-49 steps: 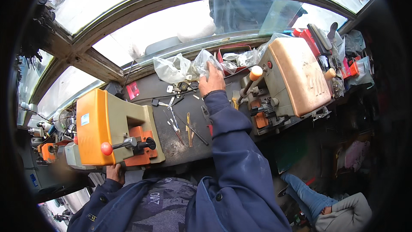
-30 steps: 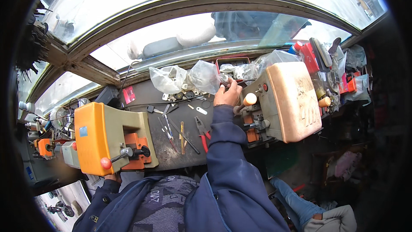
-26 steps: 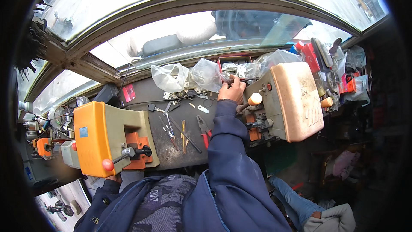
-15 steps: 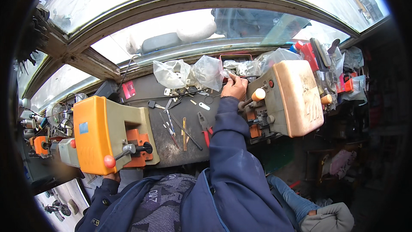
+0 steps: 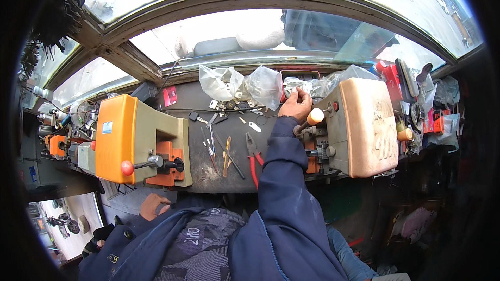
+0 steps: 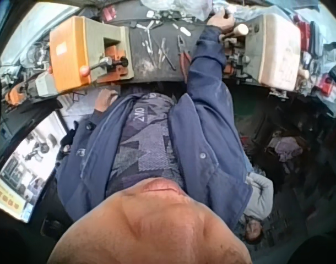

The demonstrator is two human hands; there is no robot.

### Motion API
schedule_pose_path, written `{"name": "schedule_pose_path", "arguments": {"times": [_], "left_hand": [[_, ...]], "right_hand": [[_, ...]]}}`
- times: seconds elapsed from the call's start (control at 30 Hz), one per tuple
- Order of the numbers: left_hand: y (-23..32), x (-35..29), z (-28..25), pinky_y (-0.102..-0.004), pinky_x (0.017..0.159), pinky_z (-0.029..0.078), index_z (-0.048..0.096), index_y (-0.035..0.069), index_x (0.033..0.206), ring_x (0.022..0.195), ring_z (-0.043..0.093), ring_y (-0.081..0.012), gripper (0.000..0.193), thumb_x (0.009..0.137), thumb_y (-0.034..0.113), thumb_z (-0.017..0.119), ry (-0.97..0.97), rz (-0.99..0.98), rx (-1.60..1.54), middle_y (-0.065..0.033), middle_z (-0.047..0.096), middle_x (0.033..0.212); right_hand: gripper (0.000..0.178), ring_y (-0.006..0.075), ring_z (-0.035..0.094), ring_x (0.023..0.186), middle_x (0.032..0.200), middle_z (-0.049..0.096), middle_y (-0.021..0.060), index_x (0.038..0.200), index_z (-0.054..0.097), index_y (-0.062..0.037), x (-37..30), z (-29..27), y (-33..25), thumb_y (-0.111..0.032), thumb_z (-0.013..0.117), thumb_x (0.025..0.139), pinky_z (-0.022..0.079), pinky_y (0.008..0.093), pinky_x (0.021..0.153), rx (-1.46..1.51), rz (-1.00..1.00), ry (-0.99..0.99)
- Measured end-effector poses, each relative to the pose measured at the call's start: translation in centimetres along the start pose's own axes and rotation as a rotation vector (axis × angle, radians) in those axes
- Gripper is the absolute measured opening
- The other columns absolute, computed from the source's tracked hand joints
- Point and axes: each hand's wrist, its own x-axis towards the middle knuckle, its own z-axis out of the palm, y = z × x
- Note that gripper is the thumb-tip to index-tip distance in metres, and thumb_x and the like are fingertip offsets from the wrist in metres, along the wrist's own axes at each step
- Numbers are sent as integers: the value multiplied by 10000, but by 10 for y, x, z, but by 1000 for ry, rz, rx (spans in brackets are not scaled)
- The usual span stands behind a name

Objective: The person selects a key blank, secures it in a key-cutting machine, and operates the machine to duplicate a key. They then use a file to smooth the edges of the cut key.

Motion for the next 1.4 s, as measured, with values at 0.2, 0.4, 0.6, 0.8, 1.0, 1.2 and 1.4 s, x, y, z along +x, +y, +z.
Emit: {"name": "schedule_pose_path", "arguments": {"times": [0.2,0.4,0.6,0.8,1.0,1.2,1.4], "left_hand": [[64,30,28,-403,860,550,729,87,1074,981,697,-313,189,906,151,785,38,-63,-200,-102,700,995],[89,28,43,-393,835,556,727,76,1096,948,704,-308,161,945,132,737,-4,-207,-284,-109,684,998],[90,24,49,-393,831,555,728,71,1102,936,702,-317,167,964,163,714,-6,-237,-323,-119,688,1007],[73,11,57,-411,881,556,723,69,1106,1004,710,-334,171,983,183,693,-55,-349,-394,-127,701,1041],[47,-1,61,-416,912,552,703,68,1143,1048,698,-343,194,1013,203,654,-43,-303,-431,-130,706,1075],[12,-12,48,-425,916,548,693,64,1139,1058,692,-349,176,1020,181,636,-78,-327,-474,-136,706,1082],[-33,-38,29,-439,892,564,711,49,1155,1022,713,-373,202,1022,188,651,-100,-407,-504,-171,733,1097]], "right_hand": [[72,152,638,812,917,713,51,970,741,9,7,13,-5,-57,739,941,543,312,774,183,-14,-6],[141,204,640,859,1073,643,95,957,746,14,-4,-6,3,45,625,891,544,327,790,-31,25,-138],[294,326,677,989,1062,664,165,1071,830,-24,-4,-8,3,27,618,874,554,388,912,-276,-113,-136],[291,322,763,995,1053,803,159,1143,835,-135,3,-12,-6,-277,683,939,572,409,916,-449,-8,-225],[362,323,760,1018,1101,809,115,1182,827,-196,11,-16,-19,-414,680,932,566,413,918,-678,22,-257],[429,306,736,1153,1252,777,89,1286,787,-266,19,-9,-29,-320,630,889,557,406,998,-956,-61,-344],[362,314,725,1173,1247,777,99,1244,797,-329,26,-5,-33,-331,671,905,559,433,1002,-1124,-88,-287]]}}
